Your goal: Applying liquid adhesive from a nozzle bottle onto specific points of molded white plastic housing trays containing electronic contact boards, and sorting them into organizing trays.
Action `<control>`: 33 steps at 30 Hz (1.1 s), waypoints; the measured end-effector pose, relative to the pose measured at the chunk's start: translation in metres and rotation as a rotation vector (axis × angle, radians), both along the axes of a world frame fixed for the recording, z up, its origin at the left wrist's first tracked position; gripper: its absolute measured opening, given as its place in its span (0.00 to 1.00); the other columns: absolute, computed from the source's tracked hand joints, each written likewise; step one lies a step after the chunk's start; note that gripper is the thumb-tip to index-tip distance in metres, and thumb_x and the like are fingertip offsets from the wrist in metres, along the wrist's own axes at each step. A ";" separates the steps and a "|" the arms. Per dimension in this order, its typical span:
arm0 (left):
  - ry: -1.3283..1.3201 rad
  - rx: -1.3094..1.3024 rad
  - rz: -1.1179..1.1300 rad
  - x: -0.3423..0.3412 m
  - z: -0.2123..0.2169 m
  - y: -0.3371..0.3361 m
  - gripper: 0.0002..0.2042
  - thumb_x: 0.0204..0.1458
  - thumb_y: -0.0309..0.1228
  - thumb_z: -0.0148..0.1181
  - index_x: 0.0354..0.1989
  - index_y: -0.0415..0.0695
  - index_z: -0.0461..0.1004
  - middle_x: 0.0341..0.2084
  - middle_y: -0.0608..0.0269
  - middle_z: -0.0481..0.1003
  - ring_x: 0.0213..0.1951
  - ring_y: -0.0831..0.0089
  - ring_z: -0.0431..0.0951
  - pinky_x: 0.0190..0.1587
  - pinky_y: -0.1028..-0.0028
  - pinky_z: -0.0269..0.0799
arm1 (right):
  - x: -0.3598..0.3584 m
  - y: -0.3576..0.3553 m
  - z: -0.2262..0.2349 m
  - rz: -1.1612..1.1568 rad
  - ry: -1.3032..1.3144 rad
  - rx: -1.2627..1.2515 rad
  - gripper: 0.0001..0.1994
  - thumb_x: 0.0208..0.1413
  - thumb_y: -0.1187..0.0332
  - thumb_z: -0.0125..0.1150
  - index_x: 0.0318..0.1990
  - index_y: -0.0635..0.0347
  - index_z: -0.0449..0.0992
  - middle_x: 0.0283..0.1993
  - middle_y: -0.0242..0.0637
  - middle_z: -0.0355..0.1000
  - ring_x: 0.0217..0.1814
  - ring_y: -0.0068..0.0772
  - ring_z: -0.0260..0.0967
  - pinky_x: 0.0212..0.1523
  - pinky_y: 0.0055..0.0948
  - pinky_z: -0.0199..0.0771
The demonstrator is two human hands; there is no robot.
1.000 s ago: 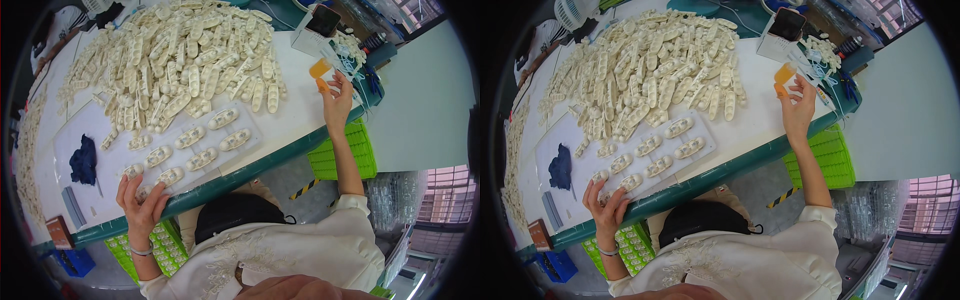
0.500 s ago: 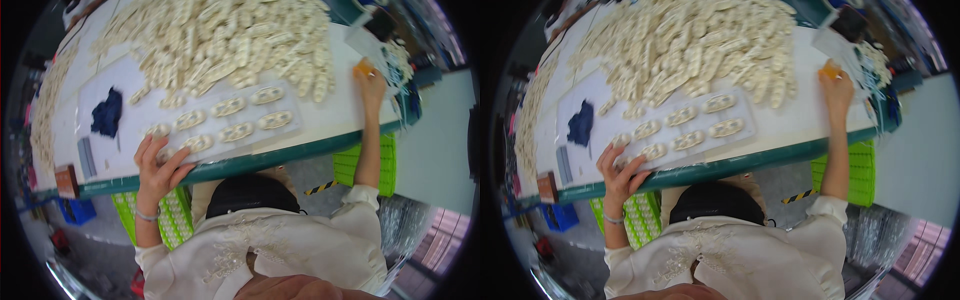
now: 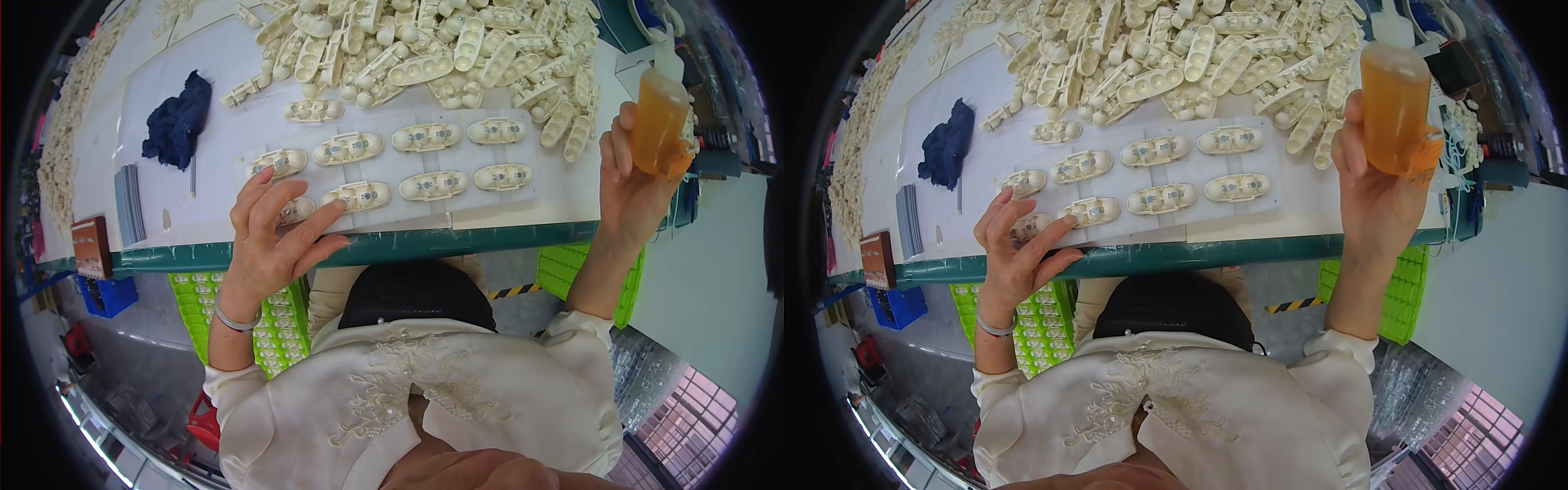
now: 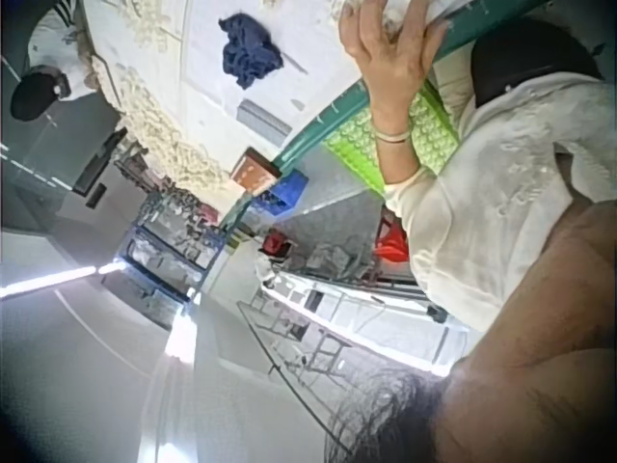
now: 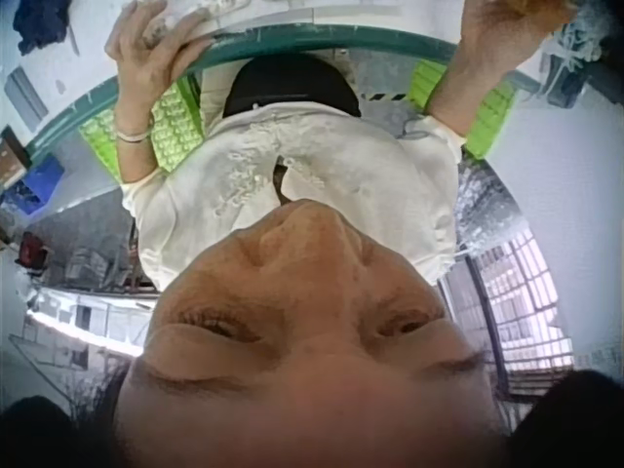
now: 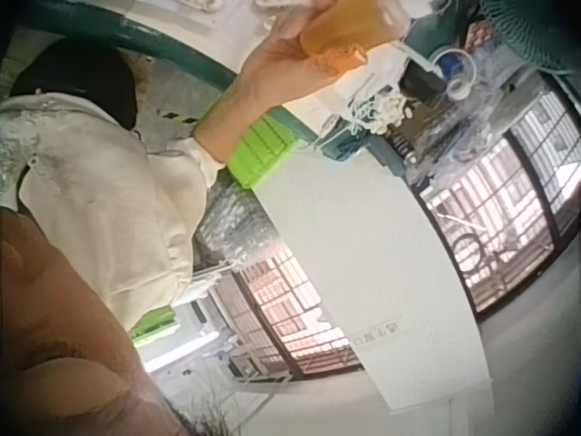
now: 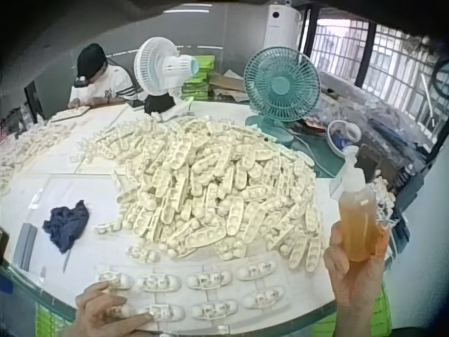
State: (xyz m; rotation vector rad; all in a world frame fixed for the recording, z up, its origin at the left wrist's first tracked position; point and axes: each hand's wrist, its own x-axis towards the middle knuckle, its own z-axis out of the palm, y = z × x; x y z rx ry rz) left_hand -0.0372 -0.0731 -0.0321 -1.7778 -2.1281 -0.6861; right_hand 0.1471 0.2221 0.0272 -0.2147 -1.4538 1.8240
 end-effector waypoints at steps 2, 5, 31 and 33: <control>-0.009 0.006 -0.004 -0.001 0.000 0.002 0.19 0.34 0.40 0.69 0.39 0.55 0.77 0.42 0.61 0.62 0.49 0.62 0.60 0.55 0.60 0.62 | -0.002 0.005 0.001 0.261 0.178 -0.310 0.22 0.52 0.61 0.58 0.50 0.66 0.64 0.34 0.38 0.63 0.22 0.20 0.50 0.19 0.16 0.52; -0.031 0.013 -0.018 -0.002 -0.001 0.002 0.19 0.34 0.40 0.69 0.39 0.55 0.77 0.42 0.62 0.62 0.48 0.63 0.60 0.54 0.60 0.64 | -0.013 0.012 -0.012 0.270 0.342 -0.492 0.26 0.50 0.59 0.61 0.52 0.65 0.62 0.30 0.34 0.56 0.25 0.19 0.47 0.18 0.15 0.49; -0.162 0.401 0.098 -0.125 0.051 0.011 0.10 0.46 0.25 0.61 0.37 0.37 0.74 0.35 0.57 0.74 0.35 0.71 0.75 0.35 0.78 0.69 | -0.086 -0.091 -0.027 -0.034 -0.331 0.409 0.26 0.52 0.53 0.54 0.46 0.71 0.64 0.44 0.50 0.66 0.26 0.31 0.68 0.15 0.21 0.67; -0.315 0.560 0.162 -0.140 0.049 0.020 0.05 0.48 0.22 0.59 0.33 0.36 0.75 0.25 0.62 0.73 0.25 0.78 0.73 0.29 0.81 0.69 | -0.094 -0.096 -0.032 0.001 -0.281 0.636 0.22 0.50 0.60 0.59 0.45 0.70 0.64 0.43 0.50 0.67 0.28 0.32 0.69 0.15 0.22 0.69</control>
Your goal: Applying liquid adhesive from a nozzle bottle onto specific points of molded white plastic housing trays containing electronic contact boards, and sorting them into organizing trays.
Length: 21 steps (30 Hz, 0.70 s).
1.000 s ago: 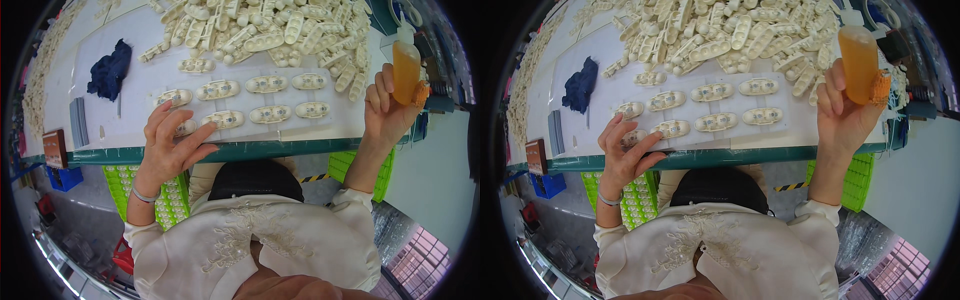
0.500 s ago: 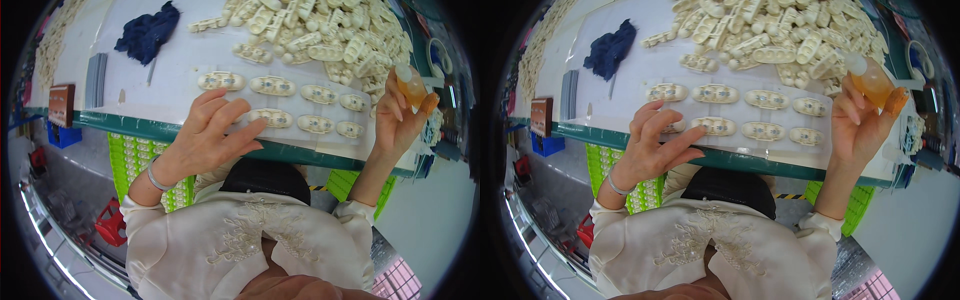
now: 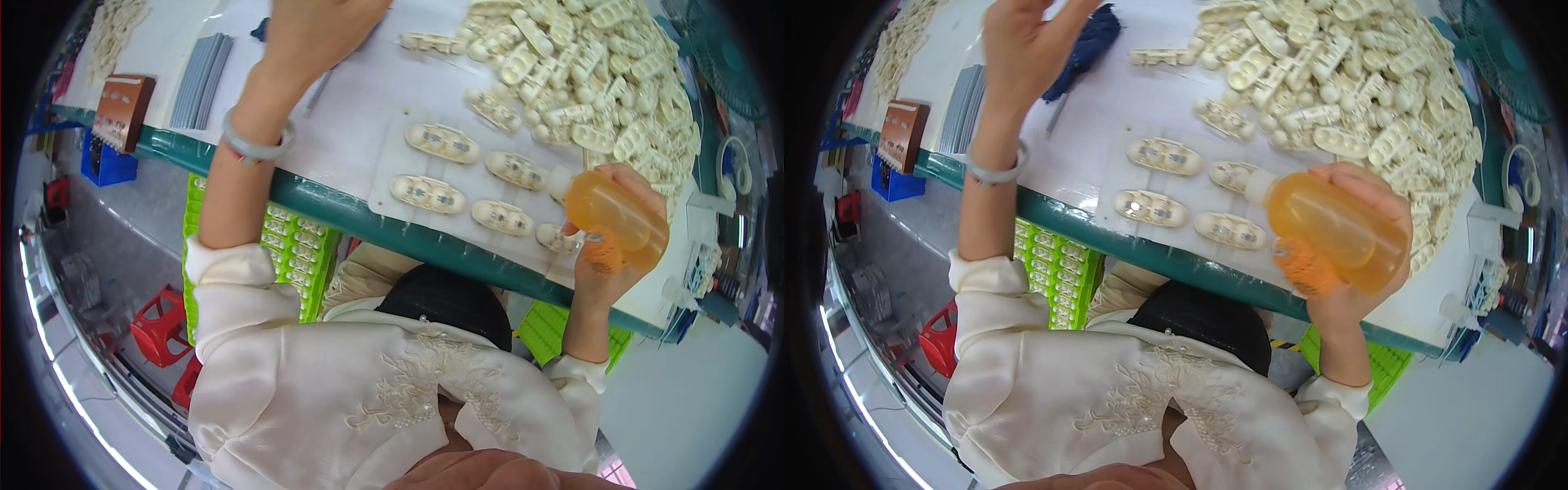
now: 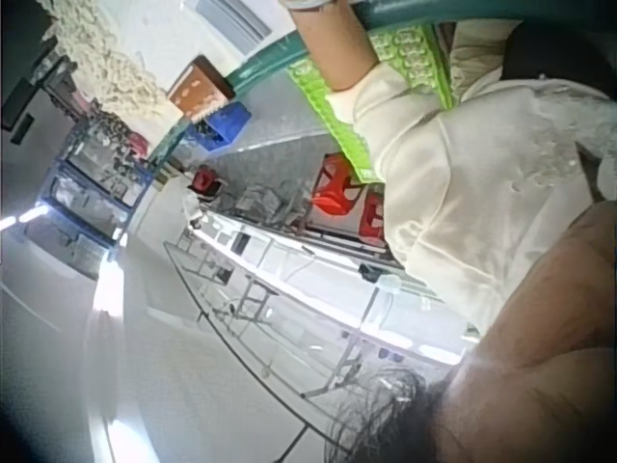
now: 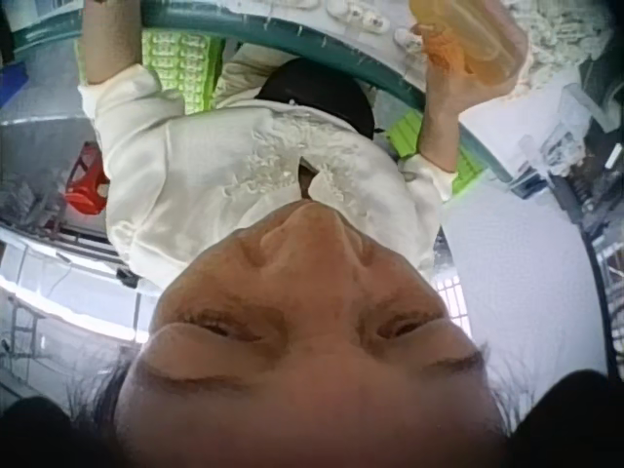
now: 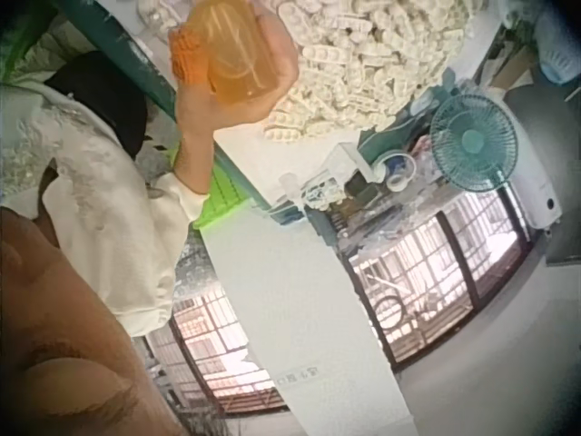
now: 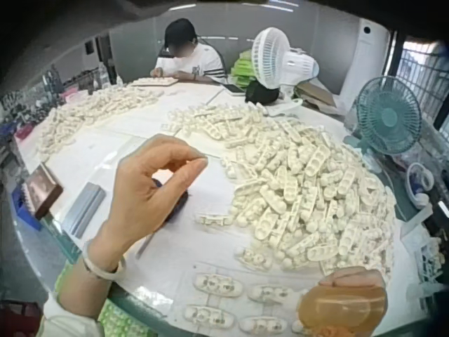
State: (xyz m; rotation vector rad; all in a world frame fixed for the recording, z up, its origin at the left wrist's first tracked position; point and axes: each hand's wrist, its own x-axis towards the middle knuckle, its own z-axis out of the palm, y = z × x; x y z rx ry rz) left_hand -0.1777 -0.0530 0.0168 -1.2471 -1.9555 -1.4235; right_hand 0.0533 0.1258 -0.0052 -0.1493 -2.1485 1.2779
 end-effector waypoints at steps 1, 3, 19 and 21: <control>-0.029 0.031 0.013 -0.003 -0.005 0.005 0.03 0.48 0.22 0.59 0.31 0.36 0.75 0.23 0.61 0.73 0.24 0.78 0.72 0.27 0.80 0.68 | -0.005 -0.011 0.006 0.038 0.007 -0.034 0.19 0.46 0.68 0.63 0.43 0.70 0.65 0.42 0.50 0.67 0.34 0.36 0.70 0.23 0.25 0.74; 0.112 -0.159 0.097 -0.008 -0.020 -0.004 0.08 0.48 0.26 0.59 0.37 0.41 0.74 0.28 0.62 0.75 0.28 0.74 0.75 0.29 0.80 0.68 | -0.017 -0.022 0.006 0.060 0.041 0.058 0.19 0.45 0.70 0.63 0.42 0.70 0.65 0.41 0.50 0.68 0.36 0.37 0.70 0.29 0.27 0.75; 0.026 -0.141 -0.097 -0.005 -0.027 -0.013 0.05 0.47 0.25 0.57 0.31 0.38 0.72 0.22 0.57 0.71 0.24 0.62 0.73 0.26 0.71 0.68 | -0.038 -0.052 -0.009 0.109 -0.010 0.159 0.15 0.44 0.79 0.61 0.40 0.66 0.66 0.37 0.47 0.69 0.41 0.38 0.68 0.42 0.30 0.72; 0.016 -0.179 -0.102 -0.005 -0.028 -0.013 0.05 0.47 0.26 0.57 0.32 0.39 0.71 0.23 0.57 0.71 0.25 0.61 0.73 0.26 0.71 0.69 | -0.038 -0.051 -0.013 0.098 0.003 0.112 0.15 0.44 0.79 0.61 0.40 0.66 0.66 0.37 0.47 0.70 0.41 0.37 0.68 0.41 0.29 0.73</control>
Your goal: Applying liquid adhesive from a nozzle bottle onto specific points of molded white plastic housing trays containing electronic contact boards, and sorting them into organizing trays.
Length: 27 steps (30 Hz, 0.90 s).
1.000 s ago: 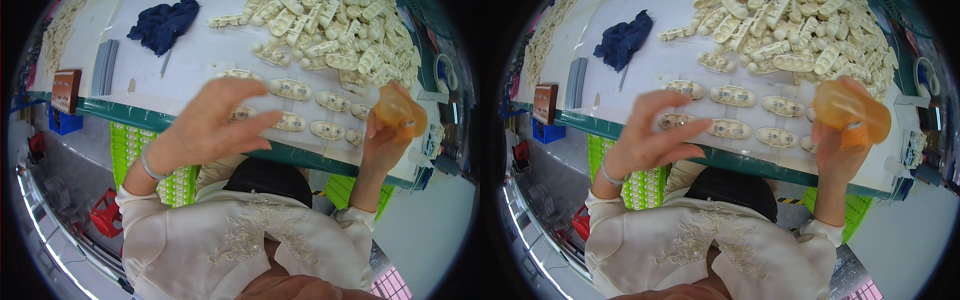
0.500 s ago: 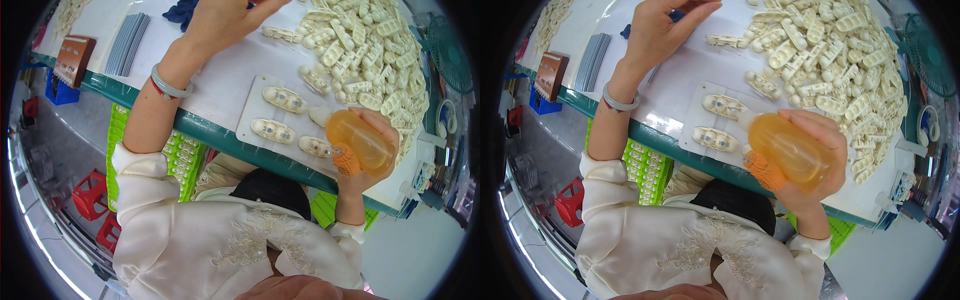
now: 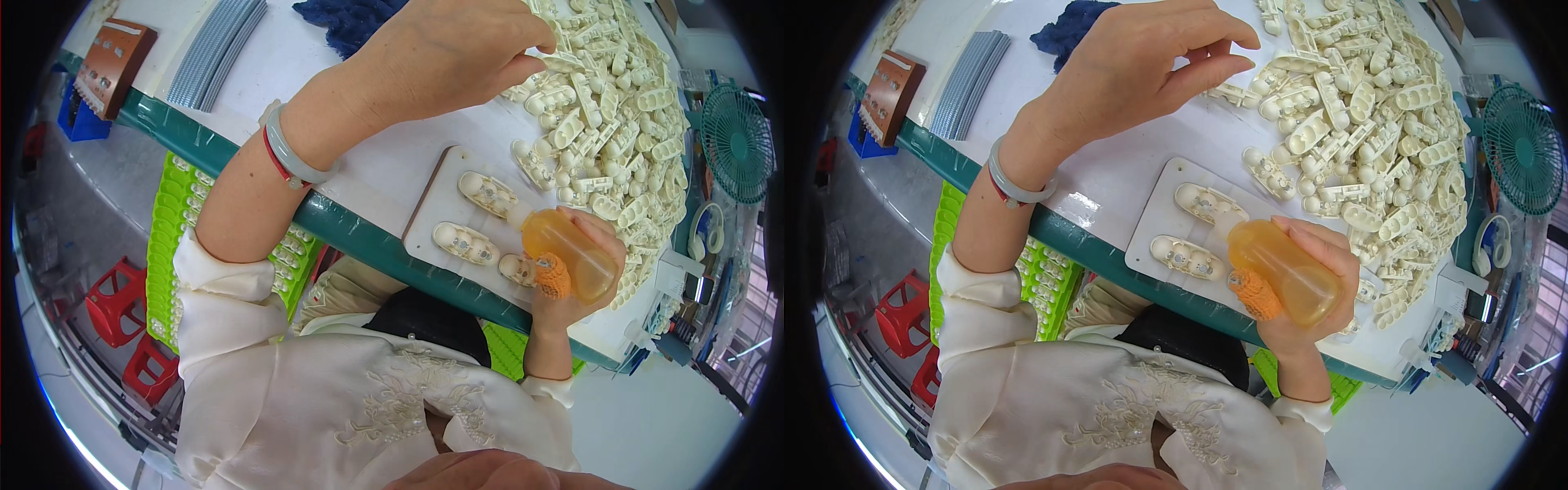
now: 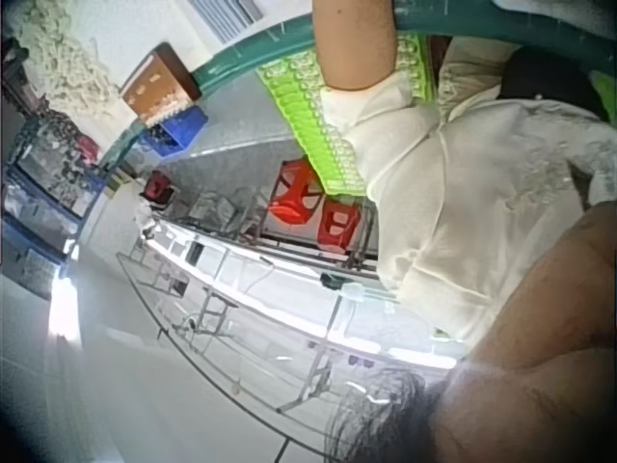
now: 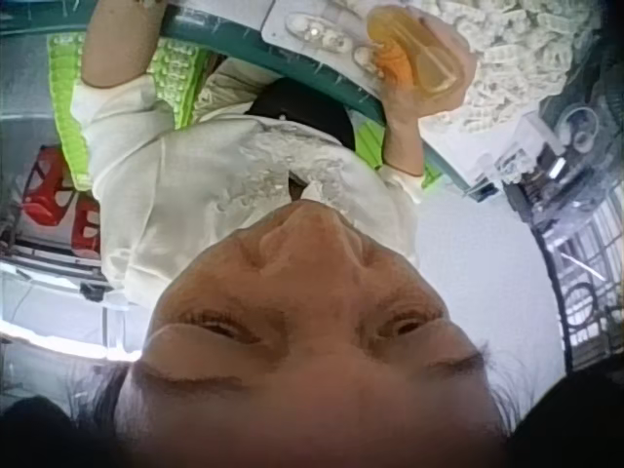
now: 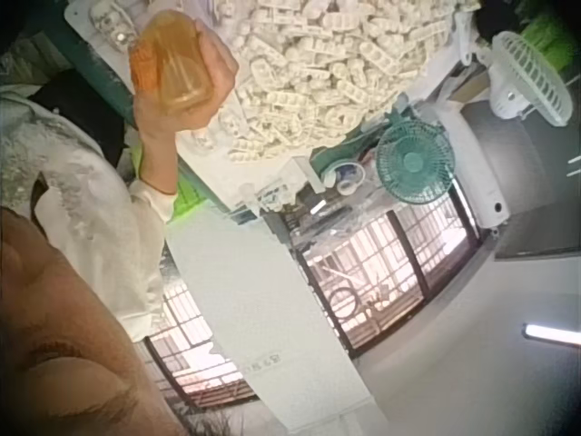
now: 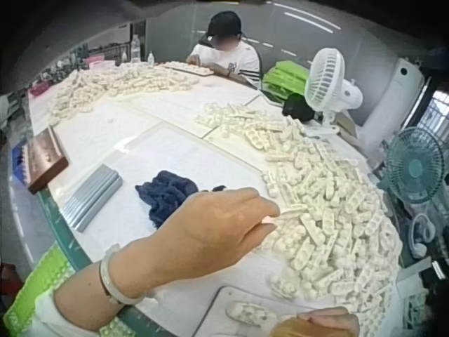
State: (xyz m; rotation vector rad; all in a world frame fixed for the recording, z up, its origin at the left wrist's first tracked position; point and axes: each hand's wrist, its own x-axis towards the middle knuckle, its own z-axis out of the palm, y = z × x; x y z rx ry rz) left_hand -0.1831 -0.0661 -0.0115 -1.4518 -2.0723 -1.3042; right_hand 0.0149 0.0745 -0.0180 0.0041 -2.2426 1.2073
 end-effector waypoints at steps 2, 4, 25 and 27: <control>0.002 -0.009 -0.008 -0.001 -0.001 0.000 0.07 0.47 0.26 0.57 0.33 0.38 0.71 0.23 0.57 0.71 0.26 0.61 0.74 0.27 0.71 0.69 | -0.001 0.000 0.001 0.006 -0.002 0.008 0.14 0.45 0.78 0.60 0.40 0.67 0.66 0.37 0.47 0.69 0.41 0.37 0.69 0.41 0.30 0.73; 0.017 -0.025 -0.006 -0.002 -0.002 0.000 0.07 0.47 0.26 0.57 0.33 0.38 0.71 0.23 0.57 0.71 0.26 0.61 0.74 0.27 0.71 0.69 | -0.001 0.001 0.000 0.009 -0.001 0.014 0.14 0.45 0.77 0.60 0.40 0.67 0.66 0.37 0.48 0.69 0.41 0.37 0.69 0.41 0.30 0.73; 0.099 -0.141 0.045 0.001 -0.014 0.008 0.08 0.47 0.29 0.60 0.37 0.45 0.74 0.20 0.64 0.71 0.21 0.72 0.71 0.24 0.77 0.67 | 0.015 0.007 0.002 -0.104 0.003 -0.034 0.18 0.45 0.70 0.63 0.42 0.67 0.65 0.39 0.49 0.68 0.41 0.36 0.68 0.41 0.29 0.72; 0.093 -0.135 0.032 0.001 -0.013 0.008 0.08 0.48 0.29 0.60 0.37 0.45 0.74 0.20 0.64 0.71 0.21 0.73 0.71 0.24 0.77 0.67 | 0.014 0.007 0.004 0.012 -0.004 0.000 0.20 0.43 0.71 0.66 0.42 0.67 0.66 0.40 0.49 0.68 0.41 0.37 0.68 0.40 0.28 0.73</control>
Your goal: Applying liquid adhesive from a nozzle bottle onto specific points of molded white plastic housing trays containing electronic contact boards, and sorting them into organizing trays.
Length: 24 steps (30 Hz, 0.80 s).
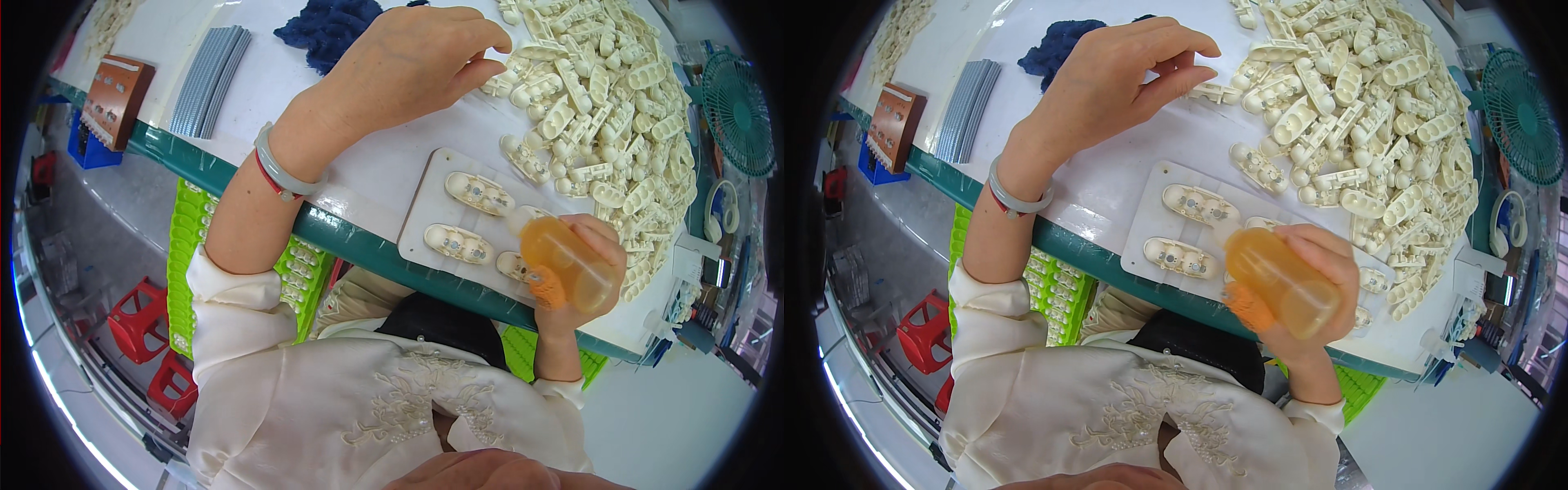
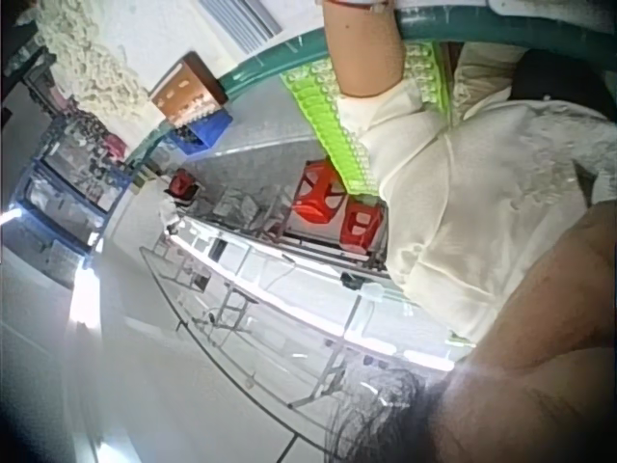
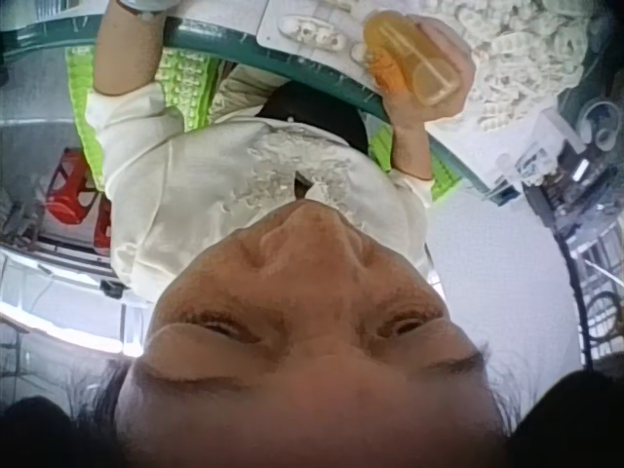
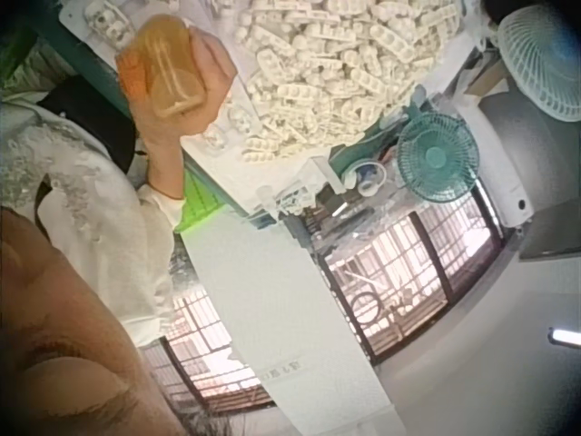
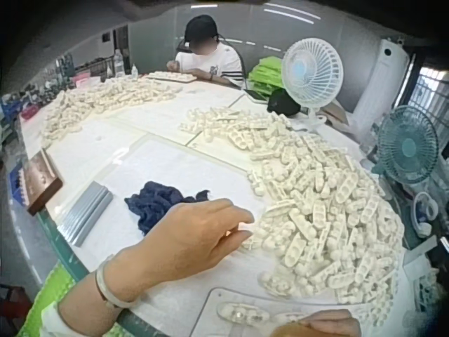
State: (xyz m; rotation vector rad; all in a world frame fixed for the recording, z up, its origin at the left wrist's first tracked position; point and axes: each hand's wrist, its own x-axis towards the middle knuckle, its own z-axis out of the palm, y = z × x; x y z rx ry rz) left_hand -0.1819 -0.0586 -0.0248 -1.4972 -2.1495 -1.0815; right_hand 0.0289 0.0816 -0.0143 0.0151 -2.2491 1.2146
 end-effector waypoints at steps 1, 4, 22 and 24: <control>0.002 -0.024 0.009 0.000 0.000 -0.001 0.08 0.48 0.29 0.60 0.37 0.45 0.74 0.20 0.64 0.71 0.21 0.73 0.71 0.24 0.77 0.67 | 0.001 0.001 -0.001 -0.004 -0.001 0.000 0.20 0.43 0.71 0.66 0.42 0.67 0.66 0.40 0.49 0.68 0.41 0.37 0.68 0.40 0.28 0.73; 0.000 -0.041 0.009 0.000 -0.001 -0.001 0.08 0.48 0.29 0.60 0.36 0.44 0.74 0.20 0.63 0.71 0.21 0.73 0.71 0.24 0.78 0.67 | 0.002 0.002 -0.006 0.054 0.007 0.083 0.22 0.40 0.71 0.69 0.42 0.67 0.66 0.40 0.49 0.68 0.42 0.37 0.68 0.40 0.28 0.73; -0.082 0.008 0.003 -0.002 0.019 -0.003 0.06 0.44 0.24 0.60 0.31 0.38 0.72 0.24 0.55 0.71 0.29 0.60 0.73 0.30 0.70 0.69 | 0.028 0.007 -0.008 -0.041 0.023 0.171 0.29 0.36 0.64 0.74 0.44 0.66 0.65 0.40 0.49 0.69 0.42 0.38 0.67 0.41 0.30 0.72; -0.070 0.010 0.034 -0.001 0.019 -0.003 0.06 0.43 0.24 0.61 0.30 0.38 0.73 0.25 0.55 0.71 0.29 0.60 0.72 0.30 0.70 0.68 | 0.029 0.007 -0.007 -0.023 0.009 0.248 0.30 0.35 0.65 0.75 0.44 0.65 0.65 0.41 0.49 0.69 0.43 0.39 0.67 0.42 0.31 0.72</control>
